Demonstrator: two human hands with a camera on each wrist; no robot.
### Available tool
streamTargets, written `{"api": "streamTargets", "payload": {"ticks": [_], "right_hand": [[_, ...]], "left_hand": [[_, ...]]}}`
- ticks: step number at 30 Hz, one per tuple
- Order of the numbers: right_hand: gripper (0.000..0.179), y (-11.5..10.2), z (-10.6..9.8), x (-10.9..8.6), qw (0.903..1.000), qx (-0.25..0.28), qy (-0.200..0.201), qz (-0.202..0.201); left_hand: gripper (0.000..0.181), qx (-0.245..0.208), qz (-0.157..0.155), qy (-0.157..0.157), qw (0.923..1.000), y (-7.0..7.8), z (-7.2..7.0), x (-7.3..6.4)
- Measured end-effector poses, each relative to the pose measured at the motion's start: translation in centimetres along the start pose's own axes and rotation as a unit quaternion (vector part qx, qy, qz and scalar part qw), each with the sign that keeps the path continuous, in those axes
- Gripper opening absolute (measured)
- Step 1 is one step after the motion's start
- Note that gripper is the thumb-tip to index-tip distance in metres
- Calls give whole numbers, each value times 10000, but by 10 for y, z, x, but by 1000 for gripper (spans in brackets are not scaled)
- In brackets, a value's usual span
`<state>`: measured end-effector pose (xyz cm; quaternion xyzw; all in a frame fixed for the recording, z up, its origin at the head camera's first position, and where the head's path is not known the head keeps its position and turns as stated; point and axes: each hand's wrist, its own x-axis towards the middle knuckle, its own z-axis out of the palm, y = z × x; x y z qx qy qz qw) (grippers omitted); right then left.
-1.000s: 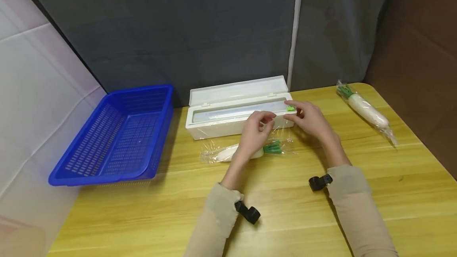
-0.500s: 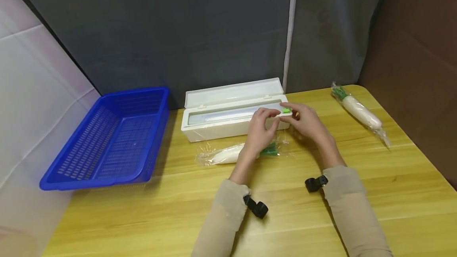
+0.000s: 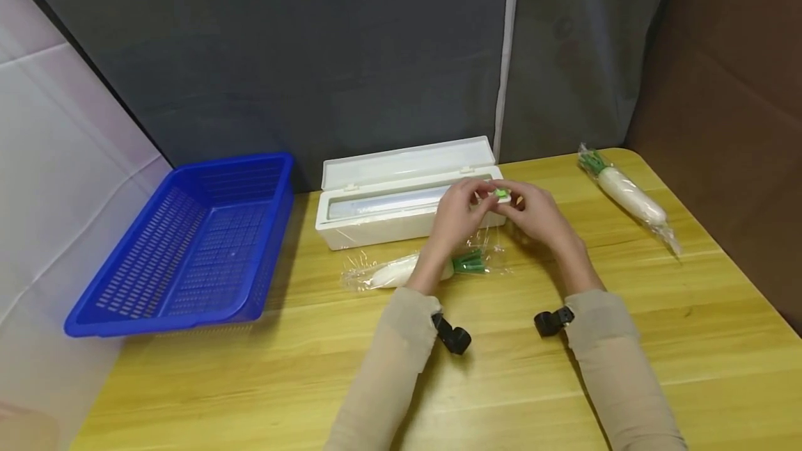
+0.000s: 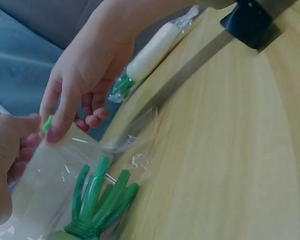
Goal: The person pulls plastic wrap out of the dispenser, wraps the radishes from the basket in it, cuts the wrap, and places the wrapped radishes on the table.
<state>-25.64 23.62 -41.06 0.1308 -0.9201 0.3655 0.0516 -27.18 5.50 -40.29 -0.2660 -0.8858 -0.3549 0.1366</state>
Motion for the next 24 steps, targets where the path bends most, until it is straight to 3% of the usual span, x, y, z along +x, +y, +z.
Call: {"api": "streamTargets", "payload": {"ticks": [9, 16, 24], "right_hand": [[48, 1, 0, -1, 10000, 18, 48, 78], [51, 1, -2, -1, 9997, 38, -67, 216], [51, 0, -1, -1, 9998, 49, -38, 179]], "left_hand": [[19, -2, -401, 42, 9992, -3, 4, 10], [21, 109, -428, -145, 9989, -2, 3, 15], [18, 227, -517, -148, 9983, -2, 4, 17]]}}
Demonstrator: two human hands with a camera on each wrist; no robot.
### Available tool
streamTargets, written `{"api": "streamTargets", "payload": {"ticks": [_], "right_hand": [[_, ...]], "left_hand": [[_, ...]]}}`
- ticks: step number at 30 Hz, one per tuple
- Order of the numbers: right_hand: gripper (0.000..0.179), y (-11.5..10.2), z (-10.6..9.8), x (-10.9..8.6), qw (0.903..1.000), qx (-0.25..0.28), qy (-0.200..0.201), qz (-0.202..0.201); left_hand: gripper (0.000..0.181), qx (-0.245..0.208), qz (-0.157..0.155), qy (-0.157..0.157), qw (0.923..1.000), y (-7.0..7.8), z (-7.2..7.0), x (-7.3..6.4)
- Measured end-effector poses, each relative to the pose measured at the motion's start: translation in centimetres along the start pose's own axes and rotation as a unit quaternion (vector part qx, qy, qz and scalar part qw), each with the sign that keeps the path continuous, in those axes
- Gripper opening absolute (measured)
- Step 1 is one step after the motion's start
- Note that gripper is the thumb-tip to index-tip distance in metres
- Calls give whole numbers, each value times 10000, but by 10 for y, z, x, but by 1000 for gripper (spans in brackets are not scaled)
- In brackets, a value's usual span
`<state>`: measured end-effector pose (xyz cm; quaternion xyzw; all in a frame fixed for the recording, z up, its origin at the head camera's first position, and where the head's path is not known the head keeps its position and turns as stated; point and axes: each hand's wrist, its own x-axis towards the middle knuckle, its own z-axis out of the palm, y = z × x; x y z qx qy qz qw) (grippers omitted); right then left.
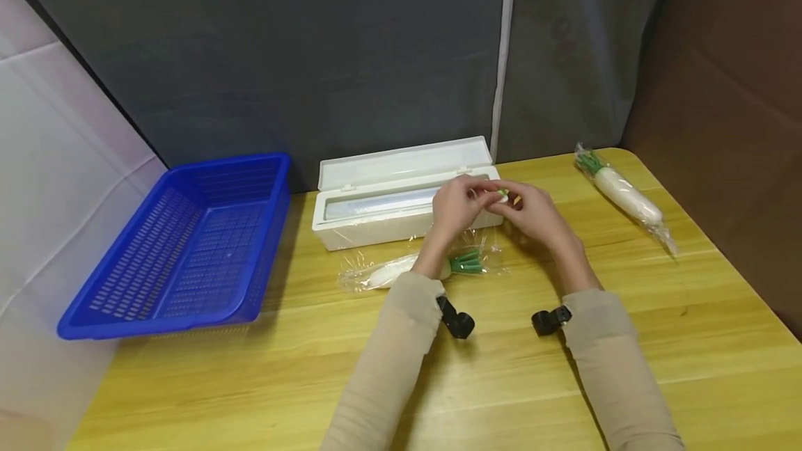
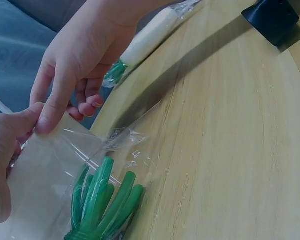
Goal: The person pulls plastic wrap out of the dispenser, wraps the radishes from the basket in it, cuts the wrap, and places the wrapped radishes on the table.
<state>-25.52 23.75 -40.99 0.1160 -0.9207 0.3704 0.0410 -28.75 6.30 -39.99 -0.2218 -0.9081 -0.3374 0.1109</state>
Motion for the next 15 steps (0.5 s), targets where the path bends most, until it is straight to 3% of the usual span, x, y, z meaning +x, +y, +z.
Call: {"api": "streamTargets", "payload": {"ticks": [6, 15], "right_hand": [[50, -1, 1, 2, 10000, -11, 9, -55], [43, 0, 1, 3, 9989, -344, 140, -298]], "left_hand": [[17, 46, 96, 137, 9998, -2, -2, -1], [18, -273, 184, 206, 9992, -3, -2, -3]]}}
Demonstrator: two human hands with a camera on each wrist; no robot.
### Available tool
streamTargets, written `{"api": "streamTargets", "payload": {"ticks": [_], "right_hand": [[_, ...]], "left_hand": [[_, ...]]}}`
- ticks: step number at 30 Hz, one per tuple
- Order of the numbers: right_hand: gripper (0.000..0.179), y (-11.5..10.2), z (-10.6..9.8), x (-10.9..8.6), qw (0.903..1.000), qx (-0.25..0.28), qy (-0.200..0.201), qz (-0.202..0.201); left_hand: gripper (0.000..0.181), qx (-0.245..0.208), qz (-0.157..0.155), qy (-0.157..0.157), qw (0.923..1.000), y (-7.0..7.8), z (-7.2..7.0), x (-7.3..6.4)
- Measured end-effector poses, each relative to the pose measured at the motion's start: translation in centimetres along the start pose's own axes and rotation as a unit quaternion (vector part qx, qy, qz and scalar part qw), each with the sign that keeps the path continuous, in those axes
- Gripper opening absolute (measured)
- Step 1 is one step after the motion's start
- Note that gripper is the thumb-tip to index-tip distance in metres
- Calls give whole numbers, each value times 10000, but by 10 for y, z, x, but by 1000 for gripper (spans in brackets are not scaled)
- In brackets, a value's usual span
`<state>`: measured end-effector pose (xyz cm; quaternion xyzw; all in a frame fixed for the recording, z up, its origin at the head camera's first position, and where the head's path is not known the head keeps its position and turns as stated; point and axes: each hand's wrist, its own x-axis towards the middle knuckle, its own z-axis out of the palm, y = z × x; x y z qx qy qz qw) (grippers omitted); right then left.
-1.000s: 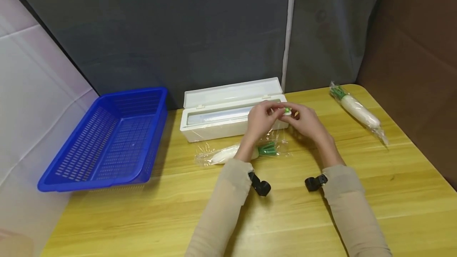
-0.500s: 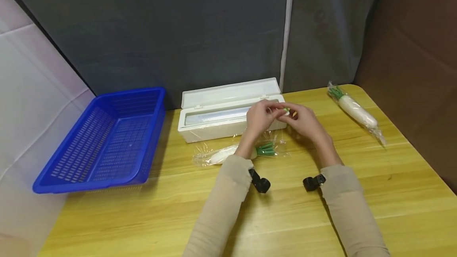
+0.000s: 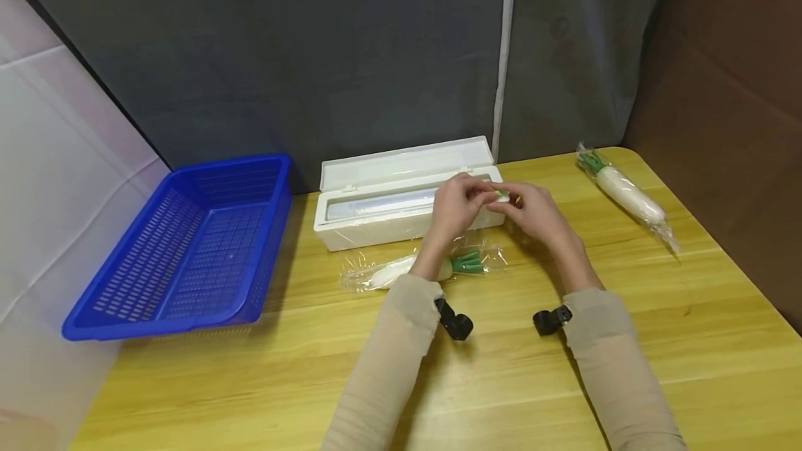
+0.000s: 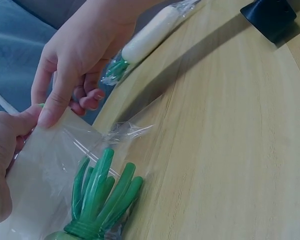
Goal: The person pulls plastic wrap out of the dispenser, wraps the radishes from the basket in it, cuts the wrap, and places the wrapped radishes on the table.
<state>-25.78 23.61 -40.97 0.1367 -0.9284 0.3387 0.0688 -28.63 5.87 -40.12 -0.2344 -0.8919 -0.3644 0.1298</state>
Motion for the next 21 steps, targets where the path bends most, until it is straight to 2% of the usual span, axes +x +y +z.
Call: {"api": "streamTargets", "payload": {"ticks": [9, 21], "right_hand": [[44, 1, -1, 0, 9997, -143, 129, -180], [44, -1, -2, -1, 9999, -57, 20, -110]], "left_hand": [[18, -62, 52, -32, 10000, -1, -1, 0], [15, -312, 286, -20, 9991, -2, -2, -2]]}}
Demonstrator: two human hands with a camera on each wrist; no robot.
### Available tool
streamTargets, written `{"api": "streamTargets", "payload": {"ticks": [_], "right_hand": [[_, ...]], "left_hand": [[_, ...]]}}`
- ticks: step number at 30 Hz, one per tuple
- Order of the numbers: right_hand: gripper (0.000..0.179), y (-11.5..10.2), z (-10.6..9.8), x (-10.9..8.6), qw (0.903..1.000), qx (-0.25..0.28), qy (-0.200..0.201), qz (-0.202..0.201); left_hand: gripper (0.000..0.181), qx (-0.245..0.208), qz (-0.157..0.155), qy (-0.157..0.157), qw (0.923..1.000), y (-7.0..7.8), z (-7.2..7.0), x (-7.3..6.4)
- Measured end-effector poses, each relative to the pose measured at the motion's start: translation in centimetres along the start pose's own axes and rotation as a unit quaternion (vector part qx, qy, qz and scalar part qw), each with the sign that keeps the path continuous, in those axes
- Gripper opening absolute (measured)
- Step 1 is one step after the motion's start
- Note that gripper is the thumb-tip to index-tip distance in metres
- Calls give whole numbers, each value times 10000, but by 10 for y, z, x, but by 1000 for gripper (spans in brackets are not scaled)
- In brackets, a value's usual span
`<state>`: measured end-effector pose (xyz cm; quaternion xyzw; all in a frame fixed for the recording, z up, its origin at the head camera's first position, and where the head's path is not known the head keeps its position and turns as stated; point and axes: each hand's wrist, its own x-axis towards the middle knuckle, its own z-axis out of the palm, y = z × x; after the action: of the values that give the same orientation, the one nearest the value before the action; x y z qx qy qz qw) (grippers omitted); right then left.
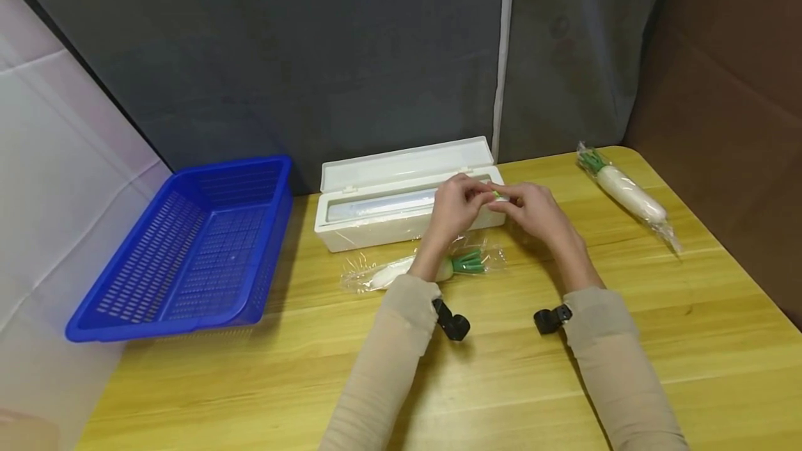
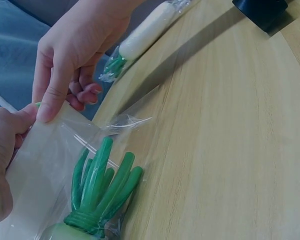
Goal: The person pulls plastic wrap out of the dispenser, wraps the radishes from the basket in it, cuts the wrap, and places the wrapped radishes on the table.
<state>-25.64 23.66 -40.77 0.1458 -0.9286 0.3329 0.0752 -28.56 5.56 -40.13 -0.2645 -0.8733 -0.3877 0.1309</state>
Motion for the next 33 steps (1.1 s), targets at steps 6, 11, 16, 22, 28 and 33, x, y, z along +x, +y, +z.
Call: {"api": "streamTargets", "payload": {"ticks": [6, 11, 16, 22, 28, 33], "right_hand": [[43, 1, 1, 0, 10000, 28, 18, -69], [44, 1, 0, 0, 10000, 34, -8, -13], [45, 2, 0, 0, 9998, -76, 28, -201], [50, 1, 1, 1, 9995, -86, -116, -271], [46, 1, 2, 4, 9988, -180, -166, -426], [42, 1, 0, 3, 9990, -224, -67, -389]], "left_hand": [[15, -75, 60, -20, 10000, -1, 0, -1], [14, -107, 119, -62, 9999, -4, 0, 0], [13, -222, 29, -58, 9997, -5, -1, 1], [13, -299, 46, -87, 9995, -7, -2, 0], [14, -313, 176, -57, 9993, -8, -2, 1], [16, -381, 280, -52, 9989, -10, -2, 3]]}}
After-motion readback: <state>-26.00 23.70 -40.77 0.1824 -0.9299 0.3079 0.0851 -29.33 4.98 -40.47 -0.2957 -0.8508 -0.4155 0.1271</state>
